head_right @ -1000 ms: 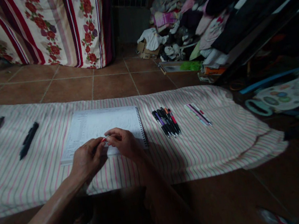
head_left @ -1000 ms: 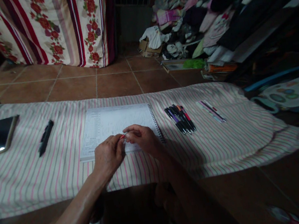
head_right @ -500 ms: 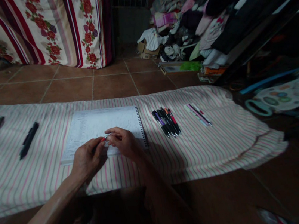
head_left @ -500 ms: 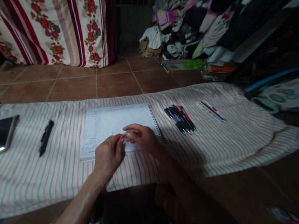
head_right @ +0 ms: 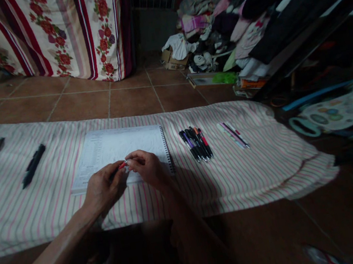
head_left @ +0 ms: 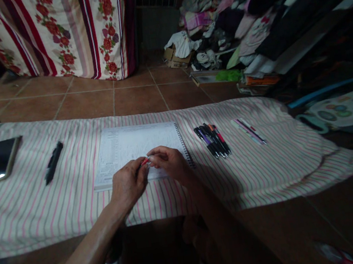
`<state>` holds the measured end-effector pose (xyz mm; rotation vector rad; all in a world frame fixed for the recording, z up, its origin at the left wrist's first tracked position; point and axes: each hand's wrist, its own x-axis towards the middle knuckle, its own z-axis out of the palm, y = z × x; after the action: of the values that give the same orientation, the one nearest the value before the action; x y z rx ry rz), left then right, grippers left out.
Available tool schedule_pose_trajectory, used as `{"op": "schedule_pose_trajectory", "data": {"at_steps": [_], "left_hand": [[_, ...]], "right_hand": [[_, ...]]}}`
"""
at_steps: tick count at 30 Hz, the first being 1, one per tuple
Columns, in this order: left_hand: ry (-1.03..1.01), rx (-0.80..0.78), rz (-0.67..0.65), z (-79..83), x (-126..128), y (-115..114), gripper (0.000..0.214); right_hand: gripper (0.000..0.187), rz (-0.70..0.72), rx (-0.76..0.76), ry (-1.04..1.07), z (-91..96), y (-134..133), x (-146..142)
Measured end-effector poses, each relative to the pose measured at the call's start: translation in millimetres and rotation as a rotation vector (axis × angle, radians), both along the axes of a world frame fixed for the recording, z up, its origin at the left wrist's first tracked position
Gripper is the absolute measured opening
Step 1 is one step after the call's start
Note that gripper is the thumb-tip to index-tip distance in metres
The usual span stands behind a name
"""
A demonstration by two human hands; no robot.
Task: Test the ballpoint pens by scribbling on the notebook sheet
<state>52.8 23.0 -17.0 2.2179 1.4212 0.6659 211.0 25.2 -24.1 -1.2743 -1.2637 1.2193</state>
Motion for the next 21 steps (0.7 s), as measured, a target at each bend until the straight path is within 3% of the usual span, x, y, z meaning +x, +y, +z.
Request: {"op": "schedule_pose_trajectory", "data": {"at_steps": [21], "left_hand": [[0.040,0.022,-0.013,0.4,1.7,-1.2,0.033]], "right_hand": [[0.015,-0.023,-0.003,0.011,4.0,-0.8,0.2]]}}
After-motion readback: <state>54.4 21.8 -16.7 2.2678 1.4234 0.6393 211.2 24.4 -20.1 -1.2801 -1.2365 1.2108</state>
